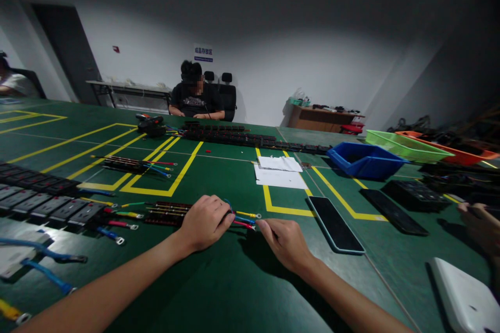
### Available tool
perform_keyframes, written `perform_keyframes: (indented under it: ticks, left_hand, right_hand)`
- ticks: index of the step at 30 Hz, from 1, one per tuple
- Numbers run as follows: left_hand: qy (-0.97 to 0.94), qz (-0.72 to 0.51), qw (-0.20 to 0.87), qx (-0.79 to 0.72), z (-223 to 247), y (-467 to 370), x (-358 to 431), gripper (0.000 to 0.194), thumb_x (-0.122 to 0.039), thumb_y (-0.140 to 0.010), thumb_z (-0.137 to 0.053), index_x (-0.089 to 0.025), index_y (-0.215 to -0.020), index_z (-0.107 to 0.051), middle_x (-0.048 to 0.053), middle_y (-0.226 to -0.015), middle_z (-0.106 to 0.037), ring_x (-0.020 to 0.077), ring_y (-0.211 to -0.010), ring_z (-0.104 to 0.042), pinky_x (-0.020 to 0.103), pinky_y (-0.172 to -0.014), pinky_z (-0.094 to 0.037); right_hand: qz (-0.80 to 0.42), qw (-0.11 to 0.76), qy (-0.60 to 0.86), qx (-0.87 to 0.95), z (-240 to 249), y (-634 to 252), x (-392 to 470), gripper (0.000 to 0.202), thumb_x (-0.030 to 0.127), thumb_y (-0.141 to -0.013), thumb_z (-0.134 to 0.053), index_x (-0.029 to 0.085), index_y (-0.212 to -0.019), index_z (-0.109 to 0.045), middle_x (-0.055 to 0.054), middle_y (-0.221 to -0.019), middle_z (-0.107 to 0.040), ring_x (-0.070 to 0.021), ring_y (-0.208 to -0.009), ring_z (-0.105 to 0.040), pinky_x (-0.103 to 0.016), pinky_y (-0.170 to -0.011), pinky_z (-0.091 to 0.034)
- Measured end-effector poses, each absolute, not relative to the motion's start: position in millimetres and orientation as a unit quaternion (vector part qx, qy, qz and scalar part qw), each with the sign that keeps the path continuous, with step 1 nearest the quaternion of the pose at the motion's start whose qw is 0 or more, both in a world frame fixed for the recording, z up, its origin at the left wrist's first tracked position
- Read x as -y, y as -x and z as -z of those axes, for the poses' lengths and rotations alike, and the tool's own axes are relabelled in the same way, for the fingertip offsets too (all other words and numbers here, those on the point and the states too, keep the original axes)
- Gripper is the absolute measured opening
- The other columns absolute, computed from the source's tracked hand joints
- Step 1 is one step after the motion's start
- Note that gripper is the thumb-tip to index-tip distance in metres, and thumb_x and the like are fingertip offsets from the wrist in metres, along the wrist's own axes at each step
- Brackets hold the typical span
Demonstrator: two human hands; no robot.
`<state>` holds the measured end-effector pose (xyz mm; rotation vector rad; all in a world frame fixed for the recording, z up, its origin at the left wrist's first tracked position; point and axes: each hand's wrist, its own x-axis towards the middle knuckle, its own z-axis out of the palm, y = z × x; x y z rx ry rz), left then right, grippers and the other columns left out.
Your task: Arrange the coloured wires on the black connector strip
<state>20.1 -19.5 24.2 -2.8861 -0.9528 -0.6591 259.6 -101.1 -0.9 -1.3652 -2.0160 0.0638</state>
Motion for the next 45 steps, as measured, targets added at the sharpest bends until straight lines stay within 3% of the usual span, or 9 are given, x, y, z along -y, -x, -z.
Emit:
perform_keyframes:
  ticks: [13, 18, 35, 45]
  left_hand:
    - [0.929, 0.209, 0.025, 0.304, -23.3, -20.6, 18.1, 0.032, -0.036, -0.103, -0.040, -0.017, -0.097, -0.065, 0.007, -0.094, -0.068, 0.0244, -0.093, -0.059, 0.041, -0.083, -0.042]
    - [0.929, 0.211, 0.022, 0.302, -22.7, -20.2, 18.5, 0.033, -0.037, -0.103, -0.040, -0.017, -0.097, -0.065, 0.007, -0.094, -0.068, 0.0240, -0.093, -0.059, 0.040, -0.083, -0.042]
    - [0.929, 0.213, 0.021, 0.303, -22.2, -19.9, 18.3, 0.033, -0.037, -0.103, -0.039, -0.017, -0.097, -0.064, 0.007, -0.094, -0.068, 0.0237, -0.093, -0.059, 0.040, -0.082, -0.042]
    - [0.929, 0.209, 0.018, 0.306, -23.1, -19.9, 18.9, 0.032, -0.037, -0.103, -0.040, -0.018, -0.097, -0.065, 0.007, -0.094, -0.068, 0.0236, -0.092, -0.060, 0.039, -0.081, -0.041]
  right_hand:
    - [-0.018, 0.363, 0.520, 0.773, 6.2, -260.9, 100.9, 0.044, 0.035, -0.106, -0.037, 0.019, -0.092, -0.075, -0.005, -0.073, -0.071, -0.0130, -0.063, -0.063, -0.022, -0.063, -0.037]
    - [-0.015, 0.342, 0.524, 0.779, 4.1, -260.3, 101.9, 0.048, 0.035, -0.106, -0.039, 0.018, -0.075, -0.071, -0.002, -0.059, -0.062, -0.0108, -0.054, -0.056, -0.023, -0.058, -0.032]
    - [0.008, 0.343, 0.521, 0.781, 5.2, -260.5, 101.3, 0.050, 0.032, -0.104, -0.041, 0.018, -0.057, -0.050, 0.002, -0.052, -0.047, -0.0083, -0.047, -0.037, -0.029, -0.056, -0.021]
    - [0.023, 0.347, 0.519, 0.781, 7.4, -261.2, 100.9, 0.052, 0.032, -0.104, -0.043, 0.019, -0.054, -0.051, 0.002, -0.048, -0.049, -0.0085, -0.043, -0.039, -0.030, -0.054, -0.021]
